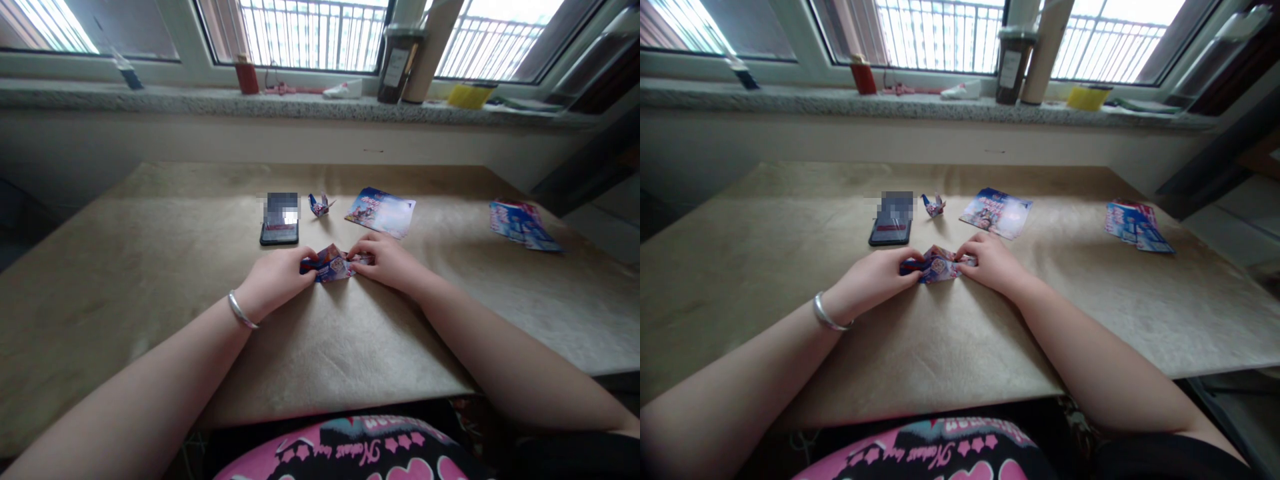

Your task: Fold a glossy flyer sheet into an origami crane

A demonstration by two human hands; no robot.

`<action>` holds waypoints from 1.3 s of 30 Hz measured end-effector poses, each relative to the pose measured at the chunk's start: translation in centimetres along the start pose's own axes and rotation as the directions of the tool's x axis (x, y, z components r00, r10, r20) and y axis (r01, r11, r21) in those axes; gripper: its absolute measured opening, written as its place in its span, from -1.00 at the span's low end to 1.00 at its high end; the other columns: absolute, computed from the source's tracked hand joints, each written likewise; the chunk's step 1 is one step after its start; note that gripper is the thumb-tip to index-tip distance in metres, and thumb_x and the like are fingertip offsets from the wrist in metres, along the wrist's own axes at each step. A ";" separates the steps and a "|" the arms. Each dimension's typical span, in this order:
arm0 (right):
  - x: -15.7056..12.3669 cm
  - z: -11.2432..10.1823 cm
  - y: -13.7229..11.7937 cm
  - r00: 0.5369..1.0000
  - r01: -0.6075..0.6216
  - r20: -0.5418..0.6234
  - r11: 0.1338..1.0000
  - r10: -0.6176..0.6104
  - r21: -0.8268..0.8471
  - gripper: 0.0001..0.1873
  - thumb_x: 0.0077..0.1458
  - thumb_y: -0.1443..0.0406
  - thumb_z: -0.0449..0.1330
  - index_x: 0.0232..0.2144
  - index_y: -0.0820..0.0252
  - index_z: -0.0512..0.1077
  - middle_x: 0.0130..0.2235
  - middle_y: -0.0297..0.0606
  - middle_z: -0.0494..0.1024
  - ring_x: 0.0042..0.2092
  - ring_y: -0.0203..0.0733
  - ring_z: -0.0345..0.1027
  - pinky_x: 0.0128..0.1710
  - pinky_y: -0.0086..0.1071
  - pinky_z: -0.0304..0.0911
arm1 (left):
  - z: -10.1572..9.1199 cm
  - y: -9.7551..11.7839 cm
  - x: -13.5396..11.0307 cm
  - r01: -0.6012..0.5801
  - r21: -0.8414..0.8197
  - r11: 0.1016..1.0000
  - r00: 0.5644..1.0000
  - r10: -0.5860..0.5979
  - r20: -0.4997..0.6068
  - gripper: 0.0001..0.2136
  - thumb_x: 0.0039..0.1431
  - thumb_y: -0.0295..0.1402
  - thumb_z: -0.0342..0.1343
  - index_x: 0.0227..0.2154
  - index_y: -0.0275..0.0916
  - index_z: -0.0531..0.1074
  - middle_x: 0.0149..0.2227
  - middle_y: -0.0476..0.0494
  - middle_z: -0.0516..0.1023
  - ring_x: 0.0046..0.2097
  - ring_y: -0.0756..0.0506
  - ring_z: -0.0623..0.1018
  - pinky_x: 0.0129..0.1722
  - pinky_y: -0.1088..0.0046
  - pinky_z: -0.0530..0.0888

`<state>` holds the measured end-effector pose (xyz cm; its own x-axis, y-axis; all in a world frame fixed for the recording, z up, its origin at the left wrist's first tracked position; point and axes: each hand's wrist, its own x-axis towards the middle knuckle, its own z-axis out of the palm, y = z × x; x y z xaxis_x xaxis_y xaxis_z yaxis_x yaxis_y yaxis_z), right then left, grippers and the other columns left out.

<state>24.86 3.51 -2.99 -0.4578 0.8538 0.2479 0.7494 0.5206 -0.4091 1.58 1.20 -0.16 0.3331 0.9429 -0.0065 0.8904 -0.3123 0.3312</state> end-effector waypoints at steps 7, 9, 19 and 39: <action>0.0 -0.3 -1.6 0.996 -0.091 -0.009 0.981 0.091 -0.170 -0.78 0.00 0.13 0.22 -0.30 0.09 0.50 -0.21 -0.20 0.46 -0.14 -0.10 0.32 -0.13 -0.28 0.21 | -0.2 0.5 -0.4 -0.061 0.174 0.983 0.996 0.073 -0.060 -0.79 0.13 -0.19 0.01 -0.22 0.00 0.47 -0.29 0.02 0.59 -0.27 -0.14 0.57 -0.42 0.44 0.33; -0.1 -0.5 -2.3 0.991 -0.133 -0.012 0.958 0.135 -0.255 -0.74 0.01 0.09 0.18 -0.29 0.09 0.48 -0.19 -0.19 0.46 -0.12 -0.05 0.33 -0.18 -0.27 0.22 | -0.2 0.5 -0.4 -0.062 0.207 0.976 0.996 0.075 -0.057 -0.79 0.13 -0.17 0.00 -0.23 0.02 0.49 -0.30 0.02 0.60 -0.27 -0.14 0.57 -0.42 0.44 0.32; 0.1 -0.1 -2.2 0.986 -0.166 0.015 0.982 0.168 -0.091 -0.73 -0.09 0.16 0.24 -0.29 0.11 0.47 -0.21 -0.21 0.42 -0.16 -0.12 0.34 -0.14 -0.30 0.24 | -0.1 0.8 -0.4 -0.048 0.165 0.985 0.997 0.058 -0.053 -0.77 0.12 -0.22 0.01 -0.20 -0.05 0.49 -0.28 -0.01 0.60 -0.26 -0.12 0.56 -0.39 0.46 0.35; 0.1 0.5 -1.6 0.997 0.046 -0.074 0.991 -0.037 0.124 -0.85 -0.08 0.33 0.29 -0.36 0.15 0.58 -0.20 -0.22 0.50 -0.21 -0.21 0.42 -0.16 -0.33 0.32 | 0.7 0.2 -0.2 -0.166 0.003 0.986 0.979 0.165 -0.121 -0.79 0.13 -0.28 0.04 -0.26 -0.16 0.54 -0.25 -0.09 0.43 -0.30 -0.04 0.48 -0.24 0.46 0.42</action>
<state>23.38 2.71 -2.77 -0.4487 0.8316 0.3274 0.6625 0.5553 -0.5027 1.92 0.83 -0.70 0.4353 0.8855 0.1626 0.8239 -0.4646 0.3246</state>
